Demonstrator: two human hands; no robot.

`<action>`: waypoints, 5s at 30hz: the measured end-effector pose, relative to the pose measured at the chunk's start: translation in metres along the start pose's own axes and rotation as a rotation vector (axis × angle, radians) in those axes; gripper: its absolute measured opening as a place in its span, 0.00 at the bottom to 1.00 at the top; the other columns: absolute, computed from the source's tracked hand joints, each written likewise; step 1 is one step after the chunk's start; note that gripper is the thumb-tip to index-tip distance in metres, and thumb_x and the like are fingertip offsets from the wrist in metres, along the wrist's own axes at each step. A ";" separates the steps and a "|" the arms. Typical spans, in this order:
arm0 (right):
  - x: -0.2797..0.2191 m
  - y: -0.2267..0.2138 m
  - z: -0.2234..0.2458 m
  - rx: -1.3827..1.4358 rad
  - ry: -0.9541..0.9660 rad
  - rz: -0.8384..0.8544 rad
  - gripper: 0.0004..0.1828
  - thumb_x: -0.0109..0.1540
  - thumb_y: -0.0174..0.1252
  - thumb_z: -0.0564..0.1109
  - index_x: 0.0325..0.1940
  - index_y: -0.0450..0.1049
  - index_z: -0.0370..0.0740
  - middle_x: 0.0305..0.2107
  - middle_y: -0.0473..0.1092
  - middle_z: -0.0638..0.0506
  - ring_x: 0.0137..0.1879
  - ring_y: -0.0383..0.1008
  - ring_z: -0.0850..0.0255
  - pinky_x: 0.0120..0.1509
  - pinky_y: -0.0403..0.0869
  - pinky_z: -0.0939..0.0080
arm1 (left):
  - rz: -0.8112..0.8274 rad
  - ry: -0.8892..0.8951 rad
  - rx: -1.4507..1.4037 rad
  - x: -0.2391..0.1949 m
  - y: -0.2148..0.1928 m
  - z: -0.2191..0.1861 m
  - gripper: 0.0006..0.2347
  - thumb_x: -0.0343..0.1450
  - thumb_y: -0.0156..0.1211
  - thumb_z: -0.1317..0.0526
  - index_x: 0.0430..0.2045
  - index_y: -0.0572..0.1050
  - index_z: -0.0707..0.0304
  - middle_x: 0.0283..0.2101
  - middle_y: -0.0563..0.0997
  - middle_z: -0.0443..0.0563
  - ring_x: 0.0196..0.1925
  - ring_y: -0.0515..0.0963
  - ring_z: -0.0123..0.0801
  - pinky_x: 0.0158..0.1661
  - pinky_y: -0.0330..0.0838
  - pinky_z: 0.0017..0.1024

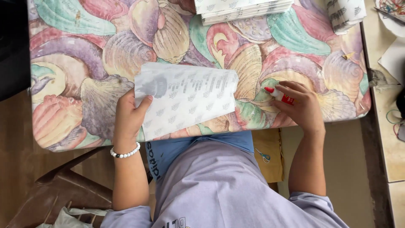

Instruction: Folding printed paper sheets into bags and stacking them on a table

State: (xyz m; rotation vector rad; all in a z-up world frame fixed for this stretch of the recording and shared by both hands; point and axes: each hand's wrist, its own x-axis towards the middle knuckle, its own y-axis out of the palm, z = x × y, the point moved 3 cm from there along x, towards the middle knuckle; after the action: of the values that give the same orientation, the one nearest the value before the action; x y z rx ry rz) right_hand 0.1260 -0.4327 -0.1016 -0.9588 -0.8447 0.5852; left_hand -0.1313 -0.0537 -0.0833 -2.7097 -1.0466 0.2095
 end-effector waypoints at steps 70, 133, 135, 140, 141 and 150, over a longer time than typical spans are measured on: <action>0.053 0.072 0.075 1.195 0.248 -0.493 0.38 0.72 0.62 0.33 0.81 0.52 0.49 0.76 0.55 0.52 0.59 0.68 0.63 0.69 0.71 0.58 | -0.040 0.589 0.062 -0.013 0.035 -0.050 0.10 0.79 0.50 0.59 0.42 0.71 0.69 0.39 0.78 0.53 0.42 0.78 0.38 0.42 0.71 0.30; 0.118 -0.002 0.166 0.413 -0.273 -0.227 0.03 0.71 0.62 0.28 0.42 0.80 0.26 0.37 0.71 0.41 0.44 0.71 0.49 0.48 0.70 0.54 | -0.022 0.272 -0.008 -0.048 0.055 -0.022 0.10 0.77 0.51 0.55 0.41 0.71 0.62 0.25 0.65 0.40 0.23 0.55 0.21 0.25 0.52 0.25; 0.130 0.014 0.153 0.365 -0.263 -0.148 0.03 0.71 0.63 0.29 0.42 0.81 0.28 0.37 0.72 0.43 0.43 0.70 0.52 0.47 0.69 0.56 | -0.001 0.240 -0.024 -0.036 0.050 -0.012 0.10 0.76 0.54 0.55 0.44 0.74 0.60 0.26 0.74 0.40 0.21 0.56 0.20 0.24 0.51 0.23; 0.165 0.095 0.110 0.430 -0.200 0.199 0.05 0.69 0.62 0.32 0.45 0.83 0.33 0.36 0.72 0.48 0.35 0.68 0.58 0.39 0.68 0.60 | 0.029 0.693 0.415 0.053 0.034 -0.014 0.12 0.77 0.60 0.62 0.53 0.75 0.69 0.52 0.79 0.58 0.54 0.79 0.44 0.56 0.75 0.37; 0.168 0.107 0.105 0.434 -0.196 0.204 0.05 0.69 0.62 0.32 0.45 0.83 0.33 0.36 0.72 0.48 0.35 0.68 0.58 0.39 0.68 0.60 | 0.032 0.687 0.416 0.070 0.037 -0.007 0.12 0.77 0.60 0.62 0.53 0.75 0.69 0.52 0.79 0.58 0.54 0.79 0.44 0.56 0.75 0.37; 0.171 0.136 0.096 0.379 -0.302 0.140 0.03 0.68 0.66 0.33 0.42 0.84 0.32 0.35 0.72 0.45 0.40 0.73 0.51 0.44 0.73 0.54 | 0.360 0.762 0.726 0.128 0.061 0.025 0.04 0.67 0.73 0.68 0.33 0.86 0.61 0.27 0.78 0.48 0.28 0.79 0.40 0.27 0.76 0.34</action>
State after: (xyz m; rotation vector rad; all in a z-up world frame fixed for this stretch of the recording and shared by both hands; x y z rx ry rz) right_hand 0.1321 -0.1957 -0.1309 -0.5922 -0.8954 0.9901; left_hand -0.0027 -0.0070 -0.1300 -1.9853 -0.1893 -0.3129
